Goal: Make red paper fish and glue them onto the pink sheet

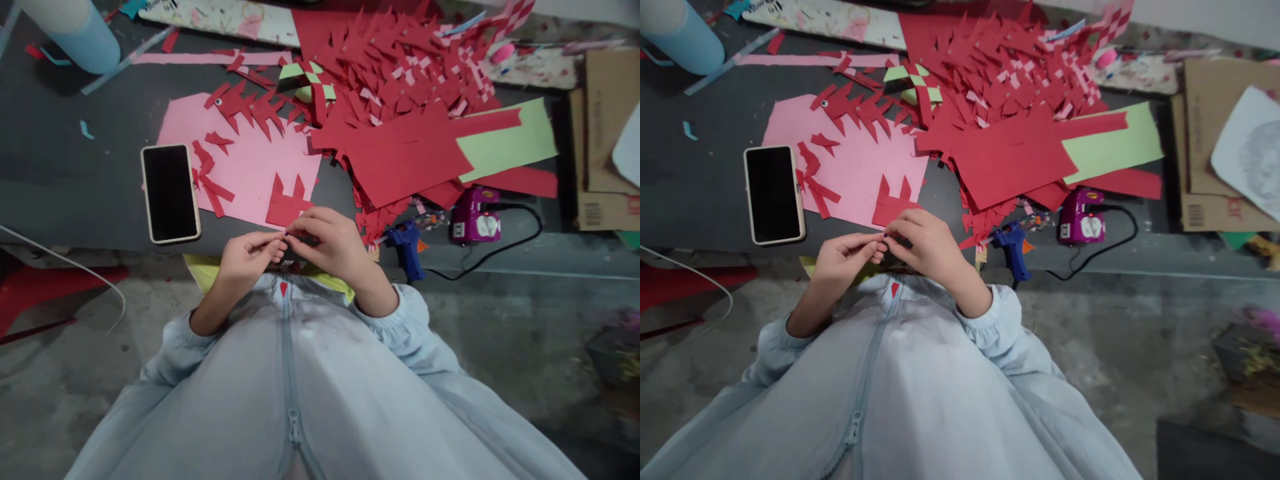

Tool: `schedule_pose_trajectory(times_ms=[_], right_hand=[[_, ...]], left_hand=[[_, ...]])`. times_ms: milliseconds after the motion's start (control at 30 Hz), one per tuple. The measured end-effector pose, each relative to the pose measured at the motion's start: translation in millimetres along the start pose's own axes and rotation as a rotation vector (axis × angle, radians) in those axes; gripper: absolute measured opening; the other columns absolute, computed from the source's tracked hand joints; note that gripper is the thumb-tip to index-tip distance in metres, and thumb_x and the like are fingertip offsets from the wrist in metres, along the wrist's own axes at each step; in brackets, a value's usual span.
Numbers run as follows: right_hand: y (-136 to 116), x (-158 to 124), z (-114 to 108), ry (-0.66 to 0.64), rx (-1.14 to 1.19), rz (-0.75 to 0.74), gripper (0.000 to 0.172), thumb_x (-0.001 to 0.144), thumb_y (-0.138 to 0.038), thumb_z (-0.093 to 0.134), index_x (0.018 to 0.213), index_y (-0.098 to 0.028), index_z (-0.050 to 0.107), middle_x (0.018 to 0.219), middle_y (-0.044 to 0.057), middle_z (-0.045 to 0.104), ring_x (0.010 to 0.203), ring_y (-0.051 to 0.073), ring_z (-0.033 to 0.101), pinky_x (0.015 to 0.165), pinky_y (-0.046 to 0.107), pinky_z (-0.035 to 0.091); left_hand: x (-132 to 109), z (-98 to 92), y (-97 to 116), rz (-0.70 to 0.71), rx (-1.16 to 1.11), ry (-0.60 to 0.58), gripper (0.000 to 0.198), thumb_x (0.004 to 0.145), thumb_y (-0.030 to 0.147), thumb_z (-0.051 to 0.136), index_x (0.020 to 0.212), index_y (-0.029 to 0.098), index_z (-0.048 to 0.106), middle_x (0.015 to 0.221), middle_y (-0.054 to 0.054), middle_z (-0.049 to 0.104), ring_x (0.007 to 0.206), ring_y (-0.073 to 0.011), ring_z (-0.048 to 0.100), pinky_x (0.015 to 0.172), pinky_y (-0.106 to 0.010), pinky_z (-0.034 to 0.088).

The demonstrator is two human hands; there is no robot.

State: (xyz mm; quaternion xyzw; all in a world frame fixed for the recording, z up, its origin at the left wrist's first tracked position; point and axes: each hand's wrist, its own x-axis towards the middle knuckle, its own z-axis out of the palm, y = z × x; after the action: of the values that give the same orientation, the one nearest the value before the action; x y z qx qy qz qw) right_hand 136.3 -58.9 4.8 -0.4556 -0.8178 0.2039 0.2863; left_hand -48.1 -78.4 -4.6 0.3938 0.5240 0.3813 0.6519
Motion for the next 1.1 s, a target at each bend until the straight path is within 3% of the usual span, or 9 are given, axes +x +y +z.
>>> schedule_pose_trajectory(times_ms=[267,400,567,767,933,1100], right_hand=[[-1,3,12,-0.077,-0.061,0.028,0.014,0.092,-0.025,0.058,0.091,-0.019,0.070,0.085,0.009,0.068,0.081,0.021,0.060,0.073,0.033,0.047],[-1,8,18,-0.102,-0.135,0.016,0.015,0.091,-0.023,0.057,0.090,-0.019,0.071,0.085,0.008,0.069,0.079,0.020,0.060,0.069,0.032,0.046],[6,18,23,-0.115,-0.216,0.065,0.015,0.089,-0.020,0.058,0.085,-0.019,0.072,0.082,0.009,0.069,0.077,0.021,0.060,0.067,0.032,0.043],[11,31,28,-0.208,-0.216,0.163,0.012,0.089,-0.020,0.063,0.087,-0.016,0.075,0.086,0.009,0.072,0.077,0.021,0.062,0.064,0.031,0.040],[13,34,30,-0.224,-0.193,0.195,0.014,0.089,-0.017,0.062,0.089,-0.017,0.076,0.087,0.009,0.073,0.075,0.020,0.062,0.064,0.030,0.039],[6,39,26,-0.299,-0.251,0.249,0.018,0.090,-0.017,0.059,0.089,-0.017,0.077,0.089,0.009,0.073,0.077,0.020,0.062,0.064,0.030,0.037]], left_hand=[[-8,-9.0,1,0.180,0.494,-0.005,0.030,0.089,0.024,0.056,0.111,0.022,0.076,0.093,-0.004,0.077,0.078,-0.0138,0.069,0.075,-0.025,0.055],[-8,-14.0,1,0.300,0.770,0.064,0.032,0.089,0.022,0.055,0.113,0.024,0.076,0.089,-0.004,0.077,0.080,-0.0166,0.067,0.073,-0.026,0.049],[-4,-21.5,-3,0.368,0.955,0.186,0.030,0.091,0.024,0.054,0.111,0.020,0.076,0.090,-0.006,0.075,0.083,-0.0188,0.066,0.072,-0.028,0.046],[4,-23.5,-14,0.588,1.172,0.115,0.033,0.094,0.018,0.048,0.116,0.016,0.072,0.098,-0.010,0.071,0.089,-0.0226,0.059,0.084,-0.035,0.047],[8,-24.5,-15,0.608,1.263,0.084,0.034,0.095,0.019,0.047,0.120,0.015,0.069,0.117,-0.012,0.070,0.099,-0.0271,0.054,0.085,-0.041,0.045],[8,-22.5,-11,0.626,1.365,0.049,0.035,0.095,0.019,0.049,0.126,0.017,0.065,0.123,-0.010,0.069,0.101,-0.0272,0.054,0.081,-0.042,0.044]])
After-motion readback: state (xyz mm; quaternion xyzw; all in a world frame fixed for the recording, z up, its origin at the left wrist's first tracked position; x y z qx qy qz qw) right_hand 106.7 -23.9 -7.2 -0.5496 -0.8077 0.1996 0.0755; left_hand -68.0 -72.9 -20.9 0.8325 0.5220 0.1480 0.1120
